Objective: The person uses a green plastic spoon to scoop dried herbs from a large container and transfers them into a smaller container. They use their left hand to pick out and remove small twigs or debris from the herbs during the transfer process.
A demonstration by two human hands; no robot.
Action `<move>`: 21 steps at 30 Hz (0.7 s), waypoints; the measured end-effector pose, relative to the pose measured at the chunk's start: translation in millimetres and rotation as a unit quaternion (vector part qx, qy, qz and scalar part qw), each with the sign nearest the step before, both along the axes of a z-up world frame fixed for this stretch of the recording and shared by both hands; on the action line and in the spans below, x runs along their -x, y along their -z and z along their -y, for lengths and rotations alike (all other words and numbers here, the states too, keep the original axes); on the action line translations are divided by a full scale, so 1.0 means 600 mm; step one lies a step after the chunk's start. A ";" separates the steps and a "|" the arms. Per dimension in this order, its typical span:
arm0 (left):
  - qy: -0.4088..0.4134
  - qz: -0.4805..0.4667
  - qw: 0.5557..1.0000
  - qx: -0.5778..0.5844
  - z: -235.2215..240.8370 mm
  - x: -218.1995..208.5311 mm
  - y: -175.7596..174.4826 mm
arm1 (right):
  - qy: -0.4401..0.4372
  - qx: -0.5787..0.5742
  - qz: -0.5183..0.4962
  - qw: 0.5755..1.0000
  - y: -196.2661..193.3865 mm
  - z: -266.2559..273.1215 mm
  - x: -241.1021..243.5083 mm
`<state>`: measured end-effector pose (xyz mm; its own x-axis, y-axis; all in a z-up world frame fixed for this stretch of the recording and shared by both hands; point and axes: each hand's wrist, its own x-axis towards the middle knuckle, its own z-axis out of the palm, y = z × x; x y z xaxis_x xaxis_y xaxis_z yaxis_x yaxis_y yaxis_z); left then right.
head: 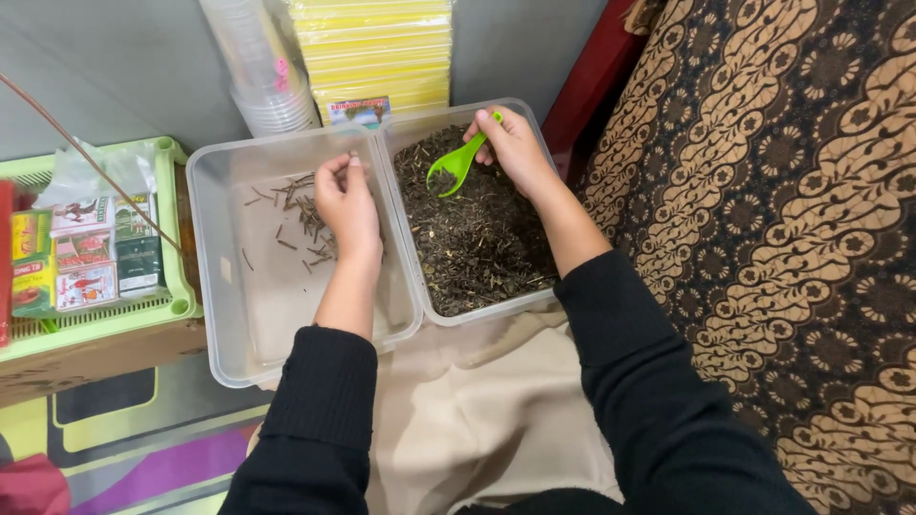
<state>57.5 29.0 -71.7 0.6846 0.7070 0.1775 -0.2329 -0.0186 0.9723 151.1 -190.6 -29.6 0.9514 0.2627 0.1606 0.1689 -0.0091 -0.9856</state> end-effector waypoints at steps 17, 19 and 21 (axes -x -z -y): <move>0.176 -0.065 0.835 -0.517 0.051 0.050 -0.055 | 0.006 -0.006 -0.011 1.000 -0.002 0.008 -0.001; 0.193 -0.038 0.810 -0.552 0.059 0.055 -0.054 | 0.004 -0.011 -0.024 1.000 -0.007 0.008 0.000; 0.198 -0.026 0.786 -0.586 0.065 0.057 -0.052 | 0.001 -0.013 -0.036 0.999 -0.007 0.008 0.000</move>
